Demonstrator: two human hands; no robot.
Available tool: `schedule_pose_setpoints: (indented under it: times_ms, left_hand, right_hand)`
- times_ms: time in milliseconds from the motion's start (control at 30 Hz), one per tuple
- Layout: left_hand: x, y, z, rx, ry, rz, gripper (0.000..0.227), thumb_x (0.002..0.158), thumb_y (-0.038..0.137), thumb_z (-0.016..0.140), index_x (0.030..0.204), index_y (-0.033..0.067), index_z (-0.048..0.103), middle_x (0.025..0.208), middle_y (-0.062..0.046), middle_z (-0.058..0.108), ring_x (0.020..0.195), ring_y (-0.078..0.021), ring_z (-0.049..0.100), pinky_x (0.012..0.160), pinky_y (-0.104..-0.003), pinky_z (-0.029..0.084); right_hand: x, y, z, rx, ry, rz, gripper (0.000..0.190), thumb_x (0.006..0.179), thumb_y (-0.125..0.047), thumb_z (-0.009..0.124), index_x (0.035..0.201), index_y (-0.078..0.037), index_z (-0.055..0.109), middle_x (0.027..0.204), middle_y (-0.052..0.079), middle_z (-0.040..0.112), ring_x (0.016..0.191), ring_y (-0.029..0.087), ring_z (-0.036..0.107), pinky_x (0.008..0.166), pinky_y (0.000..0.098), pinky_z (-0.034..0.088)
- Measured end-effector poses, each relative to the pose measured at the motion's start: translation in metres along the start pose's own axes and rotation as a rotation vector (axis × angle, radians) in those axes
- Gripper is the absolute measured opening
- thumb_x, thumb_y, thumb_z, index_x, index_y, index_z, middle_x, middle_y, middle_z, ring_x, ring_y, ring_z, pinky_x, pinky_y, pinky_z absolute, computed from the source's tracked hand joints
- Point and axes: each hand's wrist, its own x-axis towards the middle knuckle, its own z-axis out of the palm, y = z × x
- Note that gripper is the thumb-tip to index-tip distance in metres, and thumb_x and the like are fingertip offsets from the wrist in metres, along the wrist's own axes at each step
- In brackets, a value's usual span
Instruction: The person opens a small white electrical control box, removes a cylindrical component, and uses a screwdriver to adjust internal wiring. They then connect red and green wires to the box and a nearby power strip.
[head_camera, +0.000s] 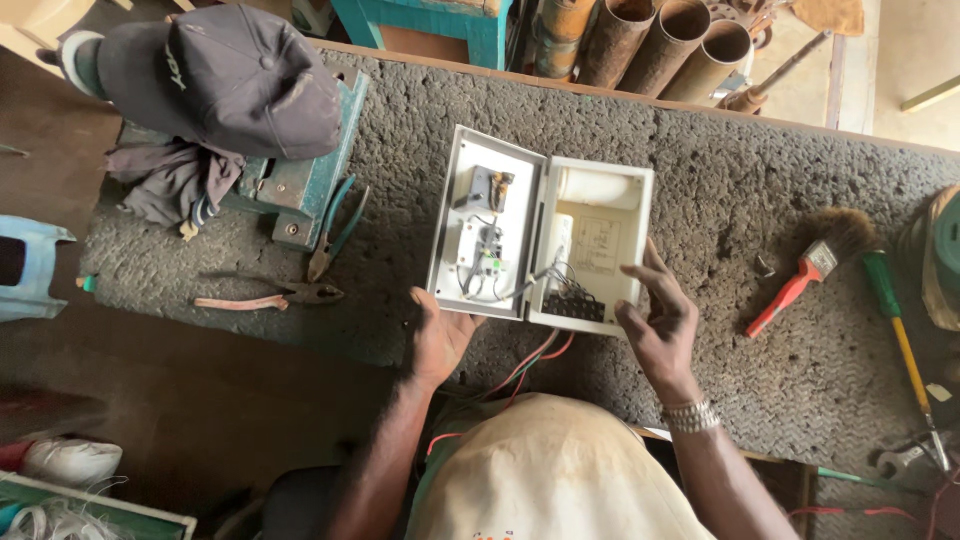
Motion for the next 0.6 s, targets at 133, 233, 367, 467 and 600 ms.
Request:
schedule_pose_setpoints:
  times_ms: [133,233,367,467,600]
  left_hand:
    - [-0.009,-0.023,0.002,0.010,-0.038,0.007,0.078,0.105,0.059,0.047,0.155,0.0007,0.035,0.156,-0.013,0.045,0.143,-0.0287,0.046,0.120,-0.051,0.037]
    - [-0.021,-0.023,0.024,0.136,-0.129,0.029,0.070,0.109,0.048,0.053,0.153,-0.0028,0.036,0.155,-0.014,0.047,0.145,-0.0297,0.046,0.122,-0.052,0.038]
    - [-0.028,0.000,0.065,0.102,-0.237,0.049,0.074,0.097,0.043,0.063,0.156,0.0107,0.033,0.156,-0.009,0.046,0.145,-0.0243,0.045,0.121,-0.047,0.039]
    - [-0.006,0.029,0.086,0.878,-0.244,0.448,0.077,0.106,0.043,0.067,0.160,0.0083,0.024,0.157,-0.015,0.047,0.147,-0.0263,0.048,0.124,-0.047,0.040]
    - [0.033,0.066,0.117,0.565,0.015,-0.023,0.078,0.107,0.045,0.069,0.148,-0.0136,0.038,0.131,-0.033,0.053,0.124,-0.0323,0.055,0.112,-0.052,0.043]
  right_hand:
    - [-0.028,-0.012,-0.015,-0.034,0.083,0.162,0.044,0.075,0.008,0.065,0.118,0.000,0.068,0.164,0.020,0.040,0.147,0.033,0.047,0.107,0.0430,0.047]
    - [-0.046,-0.017,-0.028,-0.047,0.108,0.085,0.047,0.078,0.011,0.065,0.123,0.001,0.065,0.165,0.025,0.037,0.152,0.036,0.040,0.115,0.0445,0.039]
    - [-0.052,-0.006,-0.037,-0.032,0.128,0.010,0.043,0.085,-0.006,0.071,0.127,-0.001,0.062,0.158,0.024,0.043,0.147,0.034,0.046,0.116,0.0431,0.044]
    - [-0.049,0.007,-0.041,-0.107,0.137,-0.080,0.048,0.085,-0.025,0.073,0.125,-0.002,0.063,0.148,0.020,0.048,0.141,0.030,0.050,0.117,0.0429,0.046]
    - [-0.042,0.019,-0.040,-0.206,0.144,-0.165,0.054,0.085,-0.040,0.073,0.123,-0.003,0.063,0.143,0.019,0.050,0.140,0.029,0.049,0.121,0.0456,0.042]
